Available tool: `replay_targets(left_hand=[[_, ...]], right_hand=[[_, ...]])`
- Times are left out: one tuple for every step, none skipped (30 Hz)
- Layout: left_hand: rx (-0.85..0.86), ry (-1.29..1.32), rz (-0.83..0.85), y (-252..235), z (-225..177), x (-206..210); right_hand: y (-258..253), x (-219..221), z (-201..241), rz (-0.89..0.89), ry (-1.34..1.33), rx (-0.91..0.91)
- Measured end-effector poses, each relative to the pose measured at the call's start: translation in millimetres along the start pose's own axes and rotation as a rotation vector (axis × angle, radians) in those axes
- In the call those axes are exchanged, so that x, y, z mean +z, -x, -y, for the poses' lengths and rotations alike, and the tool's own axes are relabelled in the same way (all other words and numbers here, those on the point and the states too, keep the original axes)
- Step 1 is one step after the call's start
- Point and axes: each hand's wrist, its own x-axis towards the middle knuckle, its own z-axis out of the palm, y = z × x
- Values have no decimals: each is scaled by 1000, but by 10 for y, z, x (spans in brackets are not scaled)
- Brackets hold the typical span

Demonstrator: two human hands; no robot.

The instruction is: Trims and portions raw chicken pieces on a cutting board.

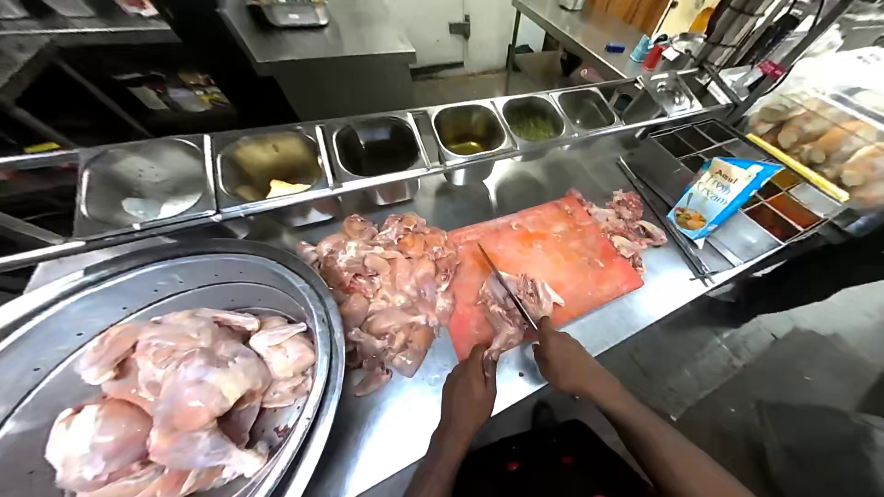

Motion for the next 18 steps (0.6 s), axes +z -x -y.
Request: replay_targets(left_hand=[[2,-4,-6,21,8,19],[7,-1,-20,40,16,37],[12,6,-31,56,26,49],[12,13,-35,63,32,55],[6,20,-33,63,33,57],[-6,25,-22,63,29,51],[-21,23,-8,56,24,40],[-27,18,2,48,21,23],[-27,10,1,48,27,15],[-31,3,3,55,31,5],[-28,1,-8,67,38,2],[-20,8,-30,78,45,1],[-14,19,-48,84,45,-3],[-18,29,-53,87,38,-13],[-23,38,-55,88,36,-19],[-24,45,-59,84,41,-17],[-20,57,-66,82,46,-9],[-15,59,-62,111,53,3]], right_hand=[[5,9,0,-2,-2,7],[7,10,-4,-7,1,10],[9,4,-19,-14,4,8],[16,-26,-45,-30,0,-2],[41,-85,-72,-61,-5,-17],[107,-175,-81,-102,-12,-31],[212,-284,-70,-167,-26,-63],[354,-391,-46,-273,-62,-128],[499,-469,-28,-428,-119,-236],[611,-523,-2,-609,-181,-365],[684,-565,42,-768,-245,-476],[709,-569,80,-900,-299,-558],[673,-516,96,-1012,-330,-594],[581,-398,73,-1079,-323,-585],[464,-238,13,-1062,-262,-533],[365,-97,-48,-904,-157,-423],[273,-36,-62,-568,-92,-244],[129,3,-57,-257,-58,-83]])
